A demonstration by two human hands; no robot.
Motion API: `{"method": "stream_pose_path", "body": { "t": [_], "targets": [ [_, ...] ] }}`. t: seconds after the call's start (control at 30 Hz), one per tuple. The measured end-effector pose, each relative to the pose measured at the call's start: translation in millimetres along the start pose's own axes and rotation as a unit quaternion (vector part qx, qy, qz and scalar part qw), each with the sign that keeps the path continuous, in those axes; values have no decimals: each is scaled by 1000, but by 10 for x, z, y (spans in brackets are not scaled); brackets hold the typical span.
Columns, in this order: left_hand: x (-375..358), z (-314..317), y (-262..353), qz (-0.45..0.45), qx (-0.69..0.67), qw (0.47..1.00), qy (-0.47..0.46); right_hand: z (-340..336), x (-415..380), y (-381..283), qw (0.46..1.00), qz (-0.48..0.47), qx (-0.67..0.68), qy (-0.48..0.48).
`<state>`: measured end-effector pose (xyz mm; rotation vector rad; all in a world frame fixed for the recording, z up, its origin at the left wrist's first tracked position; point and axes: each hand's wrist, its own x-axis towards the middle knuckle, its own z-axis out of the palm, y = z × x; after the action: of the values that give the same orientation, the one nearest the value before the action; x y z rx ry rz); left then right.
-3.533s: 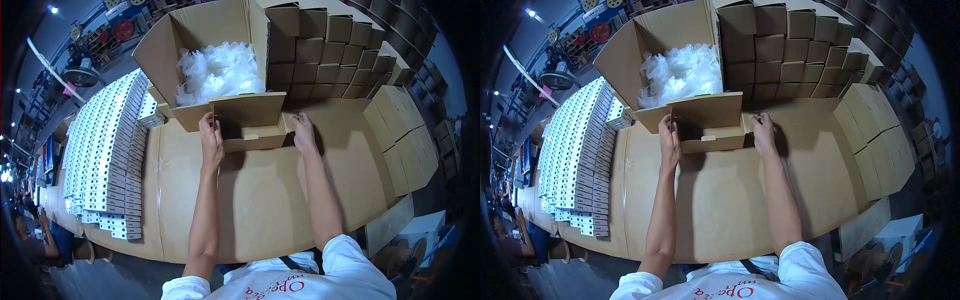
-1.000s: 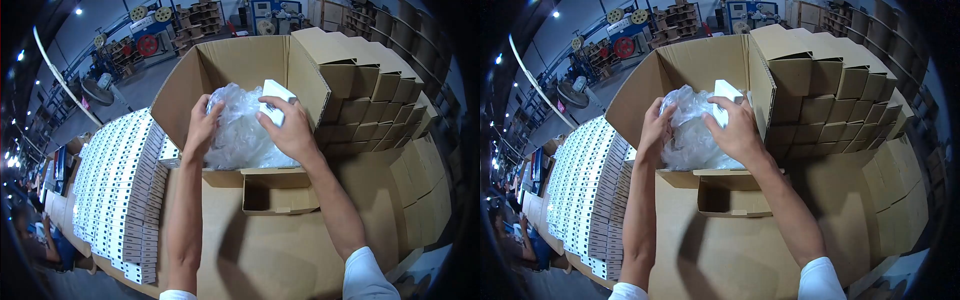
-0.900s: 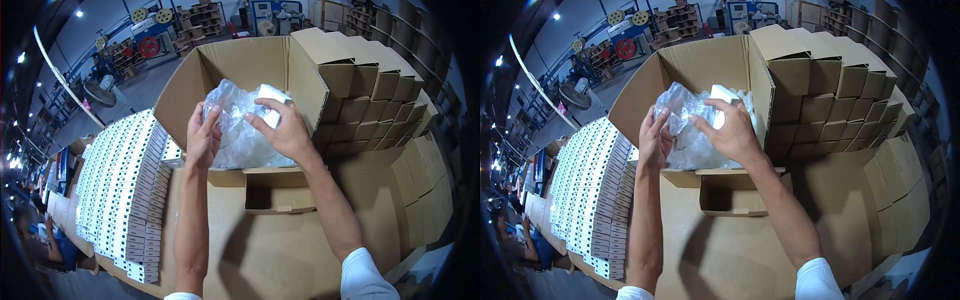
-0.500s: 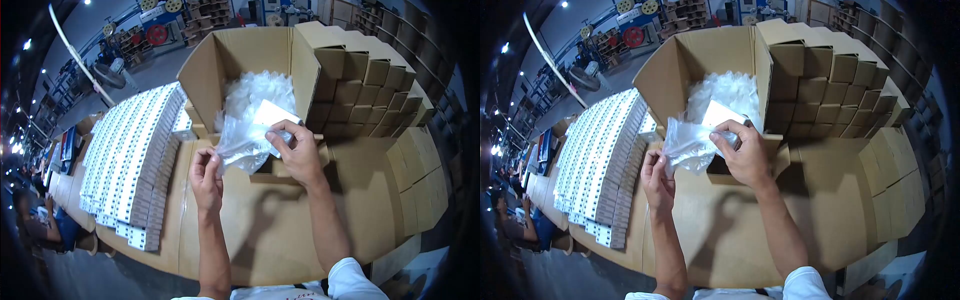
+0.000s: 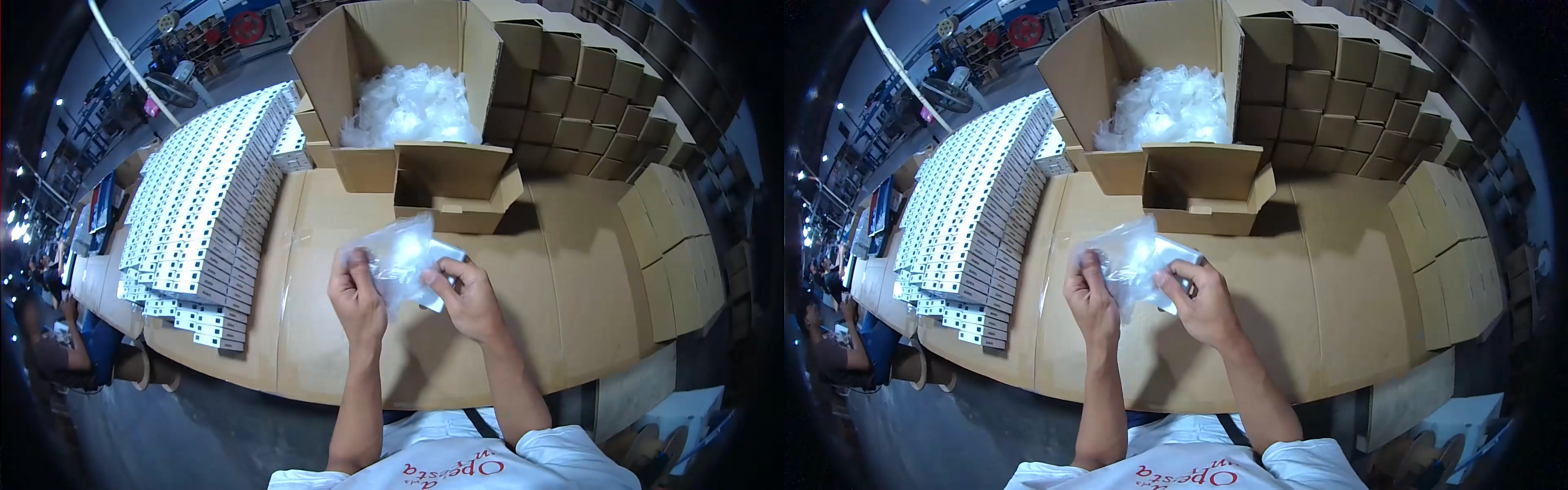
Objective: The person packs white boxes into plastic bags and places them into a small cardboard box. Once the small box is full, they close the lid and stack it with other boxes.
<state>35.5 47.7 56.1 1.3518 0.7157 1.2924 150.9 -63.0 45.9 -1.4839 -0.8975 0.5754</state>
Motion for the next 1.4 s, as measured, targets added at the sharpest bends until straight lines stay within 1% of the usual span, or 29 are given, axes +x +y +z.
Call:
{"method": "stream_pose_path", "body": {
  "t": [0.03, 0.13, 0.17, 0.23, 0.27, 0.33, 0.37, 0.4, 0.43, 0.47, 0.5, 0.53, 0.57, 0.6, 0.67, 0.7, 0.8, 0.83, 0.93, 0.97, 1.0, 1.07, 1.1, 1.2, 1.23, 1.27, 1.33, 1.37, 1.4],
  "targets": [
    [-30, -18, 10, -30, 4, 999, 18, -10, -59, 2, 999, 6, -30, 15],
    [-25, -96, -110, 13, 32, 999, 9, -105, -251, 260, 999, 8, -28, 13],
    [-43, -83, -100, 6, 62, 998, -7, -133, -222, 245, 999, -3, -30, 25],
    [-108, -86, -78, -3, 72, 996, -44, -119, -317, 53, 998, -4, -28, 53],
    [-119, -74, -61, -8, 77, 995, -62, -106, -309, 69, 998, -4, -5, 68],
    [-121, -24, 15, 49, 112, 992, -16, -82, -292, 68, 995, 0, 40, 92],
    [-105, 17, 57, 78, 127, 989, 8, -131, -331, -19, 992, 55, -73, 89],
    [-81, 58, 88, 110, 141, 983, 33, -124, -318, -33, 989, 27, -88, 113],
    [-76, -48, 111, 183, 238, 954, 17, -87, -327, -39, 985, 2, -102, 138],
    [-79, -55, 162, 236, 280, 930, -32, -60, -346, -47, 980, -22, -117, 162],
    [-87, -54, 242, 288, 319, 899, -80, -64, -354, -90, 979, -21, -130, 158],
    [-94, -37, 342, 338, 356, 862, -126, -61, -339, -92, 975, -53, -141, 161],
    [-63, 73, 443, 356, 365, 844, -165, -56, -332, -91, 971, -85, -151, 162],
    [-26, 117, 441, 343, 364, 846, -187, -58, -329, -90, 966, -115, -163, 163],
    [23, 190, 423, 319, 359, 846, -232, -76, -336, -80, 965, -115, -176, 158],
    [48, 207, 414, 327, 350, 844, -243, -80, -353, -73, 964, -112, -182, 157],
    [56, 197, 311, 314, 341, 843, -275, -107, -364, -75, 962, -121, -181, 167],
    [53, 223, 340, 321, 332, 844, -273, -119, -356, -59, 960, -132, -183, 164],
    [74, 185, 230, 289, 269, 875, -281, -160, -372, -18, 959, -132, -207, 142],
    [41, 175, 220, 172, 262, 905, -287, -167, -393, 18, 963, -123, -197, 135],
    [89, 188, 227, 145, 262, 909, -289, -181, -427, 36, 968, -106, -186, 127],
    [143, 202, 350, 110, 286, 899, -312, -213, -464, 57, 978, -79, -162, 110],
    [187, 188, 309, 135, 304, 891, -308, -238, -496, 36, 983, -32, -149, 102],
    [226, 204, 358, 107, 245, 915, -302, -293, -520, 65, 978, -8, -173, 115],
    [250, 158, 303, 114, 235, 925, -275, -300, -515, 103, 979, -9, -158, 131],
    [293, 38, 118, 152, 190, 938, -248, -317, -496, 88, 978, -4, -154, 142],
    [334, 36, -104, 246, 118, 955, -121, -335, -504, 55, 976, 17, -145, 161],
    [219, 1, -131, 128, 67, 981, -133, -319, -507, 141, 975, 28, -125, 182],
    [103, -45, -218, 30, -10, 986, -164, -316, -513, 195, 975, 36, -113, 188]
  ]
}}
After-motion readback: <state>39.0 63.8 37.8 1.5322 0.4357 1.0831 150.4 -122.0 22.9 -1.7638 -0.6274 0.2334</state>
